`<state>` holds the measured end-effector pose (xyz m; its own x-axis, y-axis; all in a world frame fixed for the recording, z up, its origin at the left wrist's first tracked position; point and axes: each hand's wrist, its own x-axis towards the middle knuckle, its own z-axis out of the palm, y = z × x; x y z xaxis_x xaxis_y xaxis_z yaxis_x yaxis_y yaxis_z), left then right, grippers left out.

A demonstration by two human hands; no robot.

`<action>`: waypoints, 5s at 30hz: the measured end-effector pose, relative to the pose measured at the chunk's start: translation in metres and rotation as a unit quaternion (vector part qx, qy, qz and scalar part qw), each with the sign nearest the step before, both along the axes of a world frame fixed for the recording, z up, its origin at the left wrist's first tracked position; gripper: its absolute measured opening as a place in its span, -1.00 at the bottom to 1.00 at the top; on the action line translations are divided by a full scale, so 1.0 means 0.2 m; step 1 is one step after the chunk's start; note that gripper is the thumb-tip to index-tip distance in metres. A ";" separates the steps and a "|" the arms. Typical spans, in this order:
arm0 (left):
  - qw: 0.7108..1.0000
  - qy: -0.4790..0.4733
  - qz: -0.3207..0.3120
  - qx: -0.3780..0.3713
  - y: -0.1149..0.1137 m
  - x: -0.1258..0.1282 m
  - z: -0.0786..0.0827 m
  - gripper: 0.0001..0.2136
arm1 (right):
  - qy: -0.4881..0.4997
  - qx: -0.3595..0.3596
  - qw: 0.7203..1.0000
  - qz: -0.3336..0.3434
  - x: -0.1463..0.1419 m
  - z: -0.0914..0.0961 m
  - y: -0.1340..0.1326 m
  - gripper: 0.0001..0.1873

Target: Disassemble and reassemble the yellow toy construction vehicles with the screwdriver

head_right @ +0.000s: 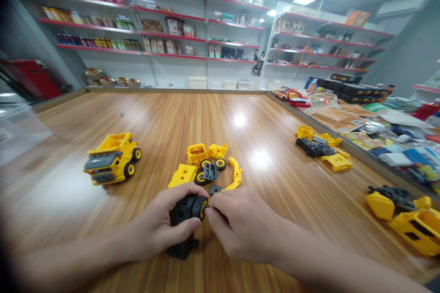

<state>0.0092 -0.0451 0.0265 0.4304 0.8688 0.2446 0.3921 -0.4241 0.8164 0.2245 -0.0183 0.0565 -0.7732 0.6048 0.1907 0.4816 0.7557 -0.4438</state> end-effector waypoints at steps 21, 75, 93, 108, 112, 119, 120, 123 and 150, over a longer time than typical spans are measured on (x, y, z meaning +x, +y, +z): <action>0.998 0.016 -0.016 0.057 -0.01 0.01 0.02 -0.69 | 0.047 -0.028 0.998 -0.002 -0.01 -0.02 -0.01 -0.96; 0.997 0.013 -0.027 0.065 -0.01 0.00 0.01 -0.67 | 0.025 -0.137 0.990 0.018 -0.01 0.01 -0.01 -0.76; 0.996 0.006 -0.019 0.082 0.00 0.00 -0.01 -0.64 | 0.006 -0.191 0.981 -0.017 0.00 0.01 0.03 -0.72; 0.981 -0.170 -0.005 -0.093 -0.01 -0.01 -0.03 -0.77 | -0.002 0.114 0.988 -0.108 0.10 -0.10 0.28 -0.62; 0.948 -0.257 -0.022 -0.185 0.01 0.01 -0.03 -0.79 | -0.031 0.111 0.989 -0.093 0.12 -0.13 0.32 -0.53; 0.831 -0.381 -0.095 -0.394 0.04 0.01 -0.03 -0.75 | -0.079 0.124 0.987 -0.060 0.13 -0.13 0.33 -0.40; 0.814 -0.390 -0.097 -0.419 0.04 0.01 -0.03 -0.71 | -0.081 0.128 0.987 -0.058 0.13 -0.12 0.33 -0.44; 0.765 -0.420 -0.106 -0.476 0.04 0.00 -0.03 -0.62 | -0.072 0.134 0.986 -0.065 0.13 -0.11 0.33 -0.56; 0.737 -0.446 -0.154 -0.484 0.06 -0.01 -0.02 -0.52 | -0.008 0.108 0.983 -0.148 0.07 -0.09 0.34 -0.82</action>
<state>0.0079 -0.0331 0.0231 0.6865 0.7170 -0.1211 -0.4767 0.5694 0.6697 0.2393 0.0489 0.0389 -0.5743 0.7499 0.3285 0.6999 0.6578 -0.2781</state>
